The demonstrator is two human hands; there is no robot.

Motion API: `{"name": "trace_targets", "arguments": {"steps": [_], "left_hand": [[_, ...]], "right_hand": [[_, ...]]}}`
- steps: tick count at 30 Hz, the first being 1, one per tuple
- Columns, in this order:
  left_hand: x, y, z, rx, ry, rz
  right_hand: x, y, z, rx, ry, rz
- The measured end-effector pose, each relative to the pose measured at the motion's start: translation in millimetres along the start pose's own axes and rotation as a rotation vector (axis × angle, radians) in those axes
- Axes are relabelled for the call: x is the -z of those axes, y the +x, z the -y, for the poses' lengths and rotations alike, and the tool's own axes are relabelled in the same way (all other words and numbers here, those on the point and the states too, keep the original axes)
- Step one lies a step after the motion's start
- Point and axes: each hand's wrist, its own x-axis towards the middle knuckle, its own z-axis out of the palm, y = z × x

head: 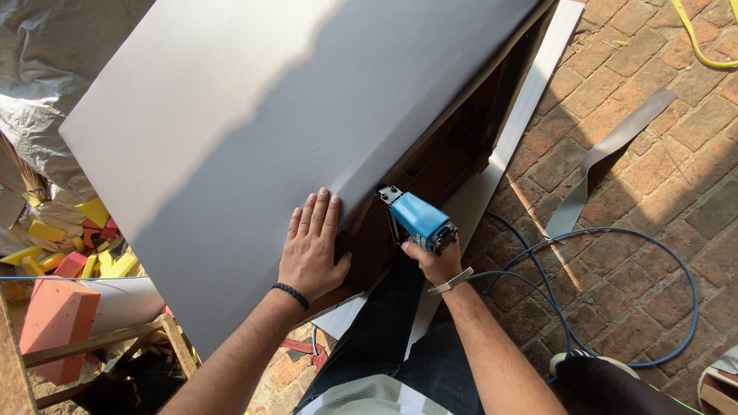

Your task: The person uses a pneumatic staple gun to attach gray fabric to a wooden furniture frame. They pull the fabric taut, staple along the edges, and trim excess material with scissors. The person works on multiple sides of the frame, ensuring the fabric is smooth and securely fastened.

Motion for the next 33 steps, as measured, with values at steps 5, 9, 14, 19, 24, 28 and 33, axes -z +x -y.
{"name": "trace_targets", "arguments": {"steps": [5,9,14,19,24,28,33], "left_hand": [[-4.6,-1.2,6.2,0.004,-0.020,0.000],[-9.2,0.4,4.1,0.000,-0.003,-0.030],[-11.0,32.3,-9.7,-0.146,-0.014,-0.179],[0.7,135.6,-49.1,-0.255,-0.021,-0.112],[30.3,254.2,-121.6,-0.254,-0.098,-0.091],[41.6,302.2,-163.5,-0.264,-0.132,-0.116],[39.1,314.2,-173.7,-0.334,-0.040,-0.109]], "right_hand": [[6.5,0.1,4.3,-0.011,-0.020,0.018],[23.3,-9.1,7.8,-0.040,0.097,-0.045],[57.7,-1.2,14.7,-0.062,0.076,-0.173],[96.2,37.9,23.6,0.001,-0.007,-0.411],[143.4,101.8,26.0,0.001,0.080,-0.494],[177.0,144.2,21.7,0.049,0.093,-0.523],[206.4,186.7,20.8,0.045,0.086,-0.508]]}}
